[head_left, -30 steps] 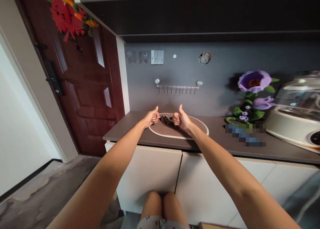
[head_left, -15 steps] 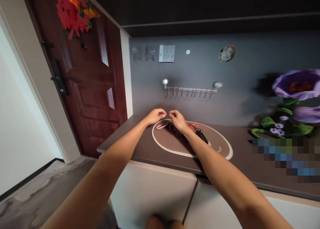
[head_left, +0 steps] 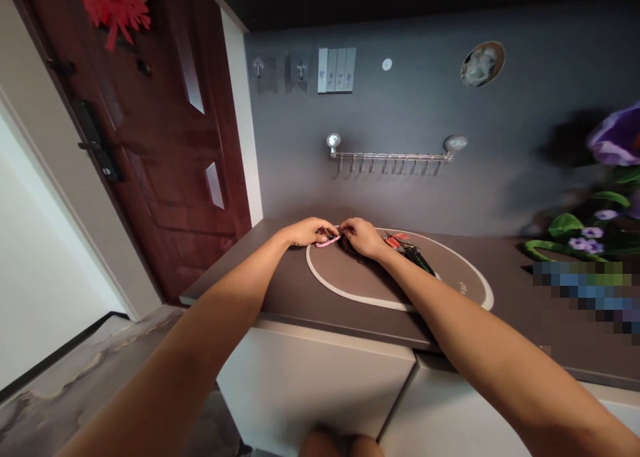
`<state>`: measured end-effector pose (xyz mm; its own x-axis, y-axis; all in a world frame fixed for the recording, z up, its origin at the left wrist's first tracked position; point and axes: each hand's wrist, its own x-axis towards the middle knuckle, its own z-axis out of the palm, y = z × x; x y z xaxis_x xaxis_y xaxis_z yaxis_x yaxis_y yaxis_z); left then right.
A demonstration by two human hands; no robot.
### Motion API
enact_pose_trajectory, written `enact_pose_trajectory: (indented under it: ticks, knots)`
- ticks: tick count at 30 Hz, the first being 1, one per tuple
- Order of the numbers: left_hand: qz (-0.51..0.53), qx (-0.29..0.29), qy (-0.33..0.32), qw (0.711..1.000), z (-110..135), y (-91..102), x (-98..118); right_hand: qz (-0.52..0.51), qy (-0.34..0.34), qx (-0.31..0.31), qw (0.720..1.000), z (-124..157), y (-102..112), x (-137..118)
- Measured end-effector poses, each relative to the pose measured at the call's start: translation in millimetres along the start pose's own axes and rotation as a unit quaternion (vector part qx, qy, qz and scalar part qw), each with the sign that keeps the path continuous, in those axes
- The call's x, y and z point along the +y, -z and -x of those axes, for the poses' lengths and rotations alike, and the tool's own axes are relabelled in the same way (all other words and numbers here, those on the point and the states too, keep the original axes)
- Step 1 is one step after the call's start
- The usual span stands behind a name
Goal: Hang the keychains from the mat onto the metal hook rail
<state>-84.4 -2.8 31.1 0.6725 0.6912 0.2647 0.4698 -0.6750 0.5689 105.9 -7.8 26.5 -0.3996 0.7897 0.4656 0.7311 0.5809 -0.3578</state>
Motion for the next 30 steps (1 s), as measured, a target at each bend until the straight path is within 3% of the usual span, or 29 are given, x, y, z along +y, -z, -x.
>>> enact_pose_trajectory:
  ticks: [4,30]
  knots:
    - [-0.022,-0.014,-0.008,1.000,1.6,1.3,0.8,-0.001,-0.014,-0.006,1.000,1.2,0.5,-2.0]
    - [-0.027,0.092,0.041,0.995,0.8,-3.1,1.4,0.001,-0.013,-0.017,1.000,1.9,0.8,-3.5]
